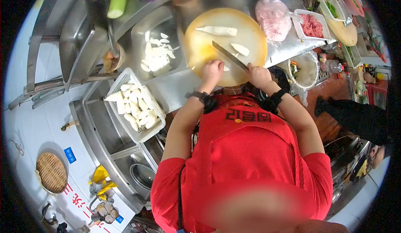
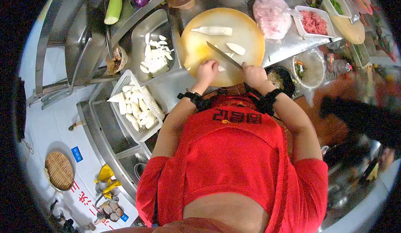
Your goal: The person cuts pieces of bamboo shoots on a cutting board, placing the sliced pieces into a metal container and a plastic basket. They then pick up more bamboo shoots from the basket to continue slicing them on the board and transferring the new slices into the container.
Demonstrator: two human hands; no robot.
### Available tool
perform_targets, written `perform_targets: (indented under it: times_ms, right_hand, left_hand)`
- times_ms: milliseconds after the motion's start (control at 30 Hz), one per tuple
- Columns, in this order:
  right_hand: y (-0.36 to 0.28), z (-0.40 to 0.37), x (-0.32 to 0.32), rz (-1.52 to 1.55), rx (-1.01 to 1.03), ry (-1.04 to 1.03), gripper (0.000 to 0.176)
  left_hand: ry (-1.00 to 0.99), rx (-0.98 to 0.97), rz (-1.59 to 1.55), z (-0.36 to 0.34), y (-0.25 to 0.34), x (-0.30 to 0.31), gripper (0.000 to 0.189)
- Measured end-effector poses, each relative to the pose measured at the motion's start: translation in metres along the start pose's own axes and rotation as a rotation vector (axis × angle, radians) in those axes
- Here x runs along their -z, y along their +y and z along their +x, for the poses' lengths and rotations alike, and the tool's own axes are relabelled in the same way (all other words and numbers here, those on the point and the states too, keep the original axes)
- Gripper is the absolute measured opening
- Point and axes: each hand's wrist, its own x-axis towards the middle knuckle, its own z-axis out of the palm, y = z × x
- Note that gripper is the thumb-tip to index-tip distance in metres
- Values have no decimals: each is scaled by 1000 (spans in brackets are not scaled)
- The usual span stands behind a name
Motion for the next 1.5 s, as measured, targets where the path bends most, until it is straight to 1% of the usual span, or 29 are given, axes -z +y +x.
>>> perform_targets:
  times_ms: [33, 67, 133, 167, 233, 267, 333, 367, 433, 467, 500, 567, 667, 767, 833, 967, 1067, 1167, 1233, 1300, 1367, 1500]
  right_hand:
    - [-1, -1, 1, 16, 13, 18, 22]
    - [-2, -2, 2, 31, 27, 36, 22]
    - [-2, -2, 2, 33, 19, 33, 23]
    - [-2, 0, 2, 33, 19, 27, 23]
    - [-5, -6, 10, 54, 29, 33, 24]
    - [-8, -9, 14, 74, 38, 33, 24]
    - [-15, -12, 16, 57, 59, 12, 24]
    - [-17, -13, 16, 41, 86, -6, 25]
    - [-11, -9, -4, 39, 100, 24, 26]
    - [-7, -4, -13, 34, 123, 61, 28]
    - [-8, -5, -5, 32, 123, 62, 28]
    - [-11, -7, 11, -14, 137, 19, 23]
    - [-14, -10, 9, 3, 130, 8, 22]
    - [-14, -1, -9, -52, 99, -7, 21]
    - [-16, -4, 6, -32, 117, -4, 21]
    - [-21, -10, 21, 8, 122, -5, 20]
    - [-17, -1, -6, -56, 105, -30, 22]
    - [-18, 0, 13, -41, 126, -39, 24]
    - [-20, -3, 13, -17, 137, -26, 24]
    - [-20, -5, 6, 6, 148, -18, 24]
    - [-19, 2, -8, -88, 140, -8, 25]
    - [-17, 0, 7, -51, 163, 20, 26]
  left_hand:
    - [-59, 169, -132, 1, 0, -2, 14]
    - [-63, 164, -132, 1, -1, -2, 14]
    - [-156, 305, -210, -1, 0, 4, 14]
    - [-156, 300, -209, -6, 1, 6, 14]
    - [185, -102, -110, -16, 2, 11, 13]
    - [183, -103, -111, -17, -1, 11, 13]
    - [148, -250, -81, -22, -8, 5, 14]
    - [142, -249, -87, -23, -10, 0, 14]
    - [231, -320, -50, -21, -13, -4, 12]
    - [233, -322, -51, -19, -13, -4, 12]
    - [243, -333, -41, -19, -9, 0, 12]
    - [250, -342, -34, -18, -8, 2, 12]
    - [200, -354, -33, -19, -12, -3, 13]
    - [211, -398, 9, -17, -15, -2, 13]
    - [176, -400, 4, -19, -12, 4, 14]
    - [193, -401, 16, -20, -15, -2, 16]
    - [216, -432, -14, -17, -15, -1, 17]
    - [188, -408, 26, -17, -14, 1, 17]
    - [221, -407, 41, -19, -14, -2, 16]
    - [212, -396, 18, -20, -13, -3, 16]
    - [214, -395, 7, -18, -13, 0, 16]
    - [240, -391, -8, -18, -14, -2, 14]
